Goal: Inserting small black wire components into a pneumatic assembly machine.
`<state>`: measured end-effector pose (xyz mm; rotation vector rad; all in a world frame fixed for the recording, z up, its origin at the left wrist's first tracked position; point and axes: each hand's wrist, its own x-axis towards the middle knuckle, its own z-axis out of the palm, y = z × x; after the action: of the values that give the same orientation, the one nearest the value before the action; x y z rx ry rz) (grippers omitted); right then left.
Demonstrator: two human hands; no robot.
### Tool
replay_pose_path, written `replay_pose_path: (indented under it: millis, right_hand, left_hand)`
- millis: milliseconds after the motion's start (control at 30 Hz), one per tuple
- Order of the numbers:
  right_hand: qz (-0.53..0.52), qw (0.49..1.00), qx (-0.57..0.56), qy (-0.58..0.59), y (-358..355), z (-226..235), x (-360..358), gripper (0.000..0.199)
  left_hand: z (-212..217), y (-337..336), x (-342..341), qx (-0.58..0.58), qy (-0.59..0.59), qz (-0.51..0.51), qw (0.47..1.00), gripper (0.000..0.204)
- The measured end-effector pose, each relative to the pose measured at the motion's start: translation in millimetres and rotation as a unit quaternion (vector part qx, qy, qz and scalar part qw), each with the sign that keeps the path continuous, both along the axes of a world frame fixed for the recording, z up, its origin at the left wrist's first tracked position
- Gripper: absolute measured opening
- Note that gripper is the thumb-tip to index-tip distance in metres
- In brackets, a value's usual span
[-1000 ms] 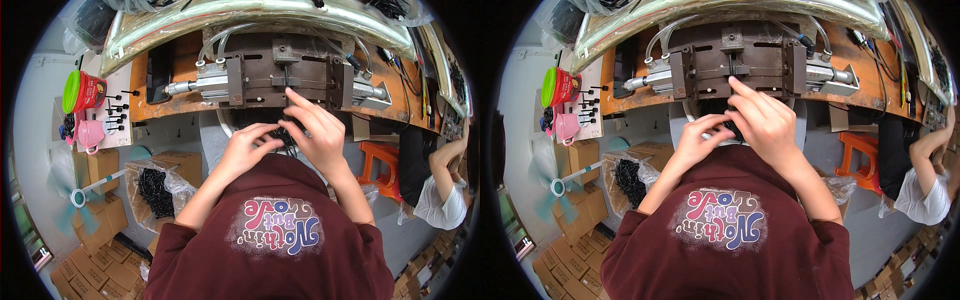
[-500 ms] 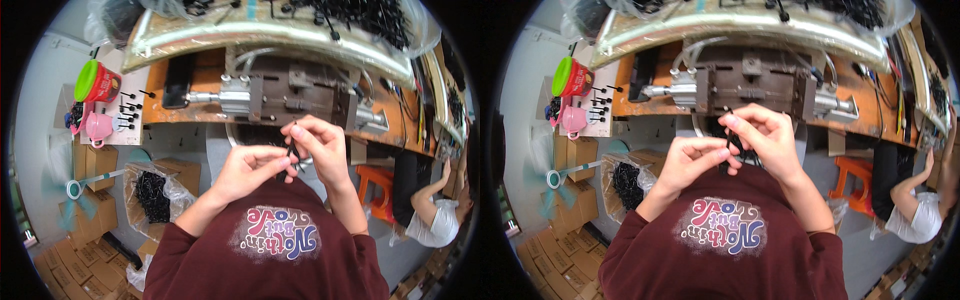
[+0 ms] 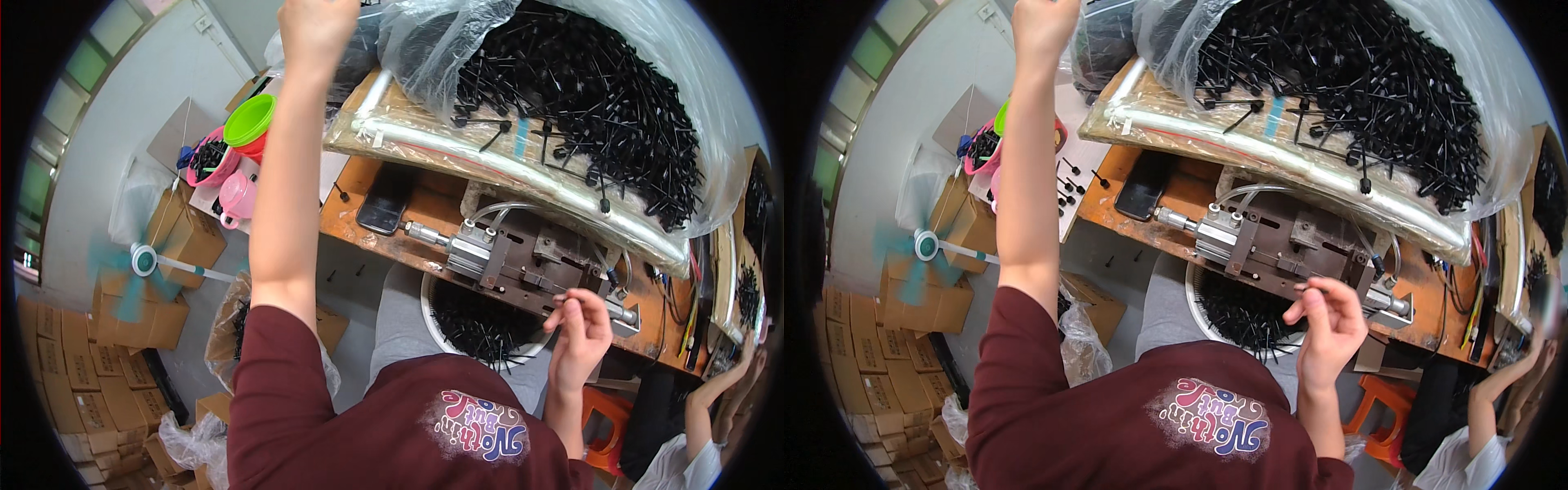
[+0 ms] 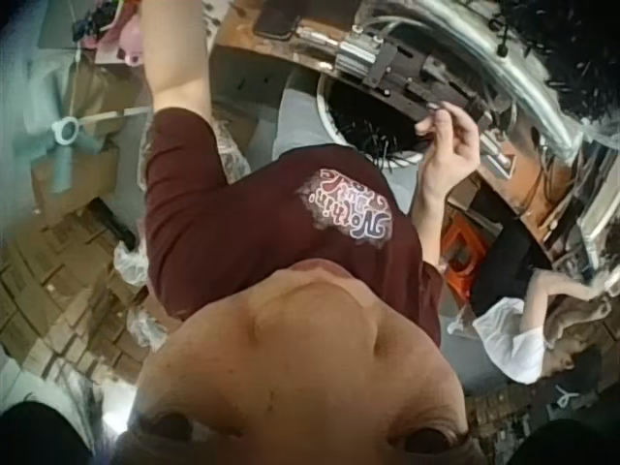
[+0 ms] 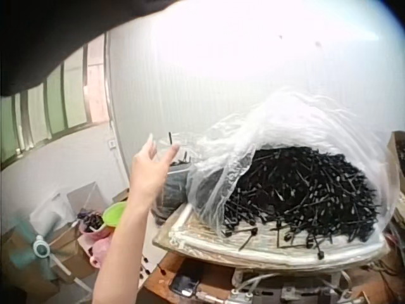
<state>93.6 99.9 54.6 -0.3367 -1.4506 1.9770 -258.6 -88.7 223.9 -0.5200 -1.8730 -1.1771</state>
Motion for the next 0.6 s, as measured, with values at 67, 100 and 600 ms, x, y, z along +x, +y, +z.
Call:
replay_pose_path:
  millis: [67,100,600]
  right_hand:
    - [-0.02,0.999,0.02,-0.017,-0.1,-3.2,8.9,0.014]
    - [-0.035,0.999,0.031,-0.022,3.1,-6.8,12.4,0.014]
    - [0.075,0.989,-0.001,-0.127,-0.5,-27.1,15.3,0.011]
  left_hand:
    - [5.9,3.6,-3.9,0.099,-0.034,-0.079,0.991,0.053]
    - [-2.8,2.0,18.8,0.14,-0.008,-0.138,0.98,0.042]
    - [-208.8,-135.0,133.1,-0.021,-0.16,0.107,0.981,0.025]
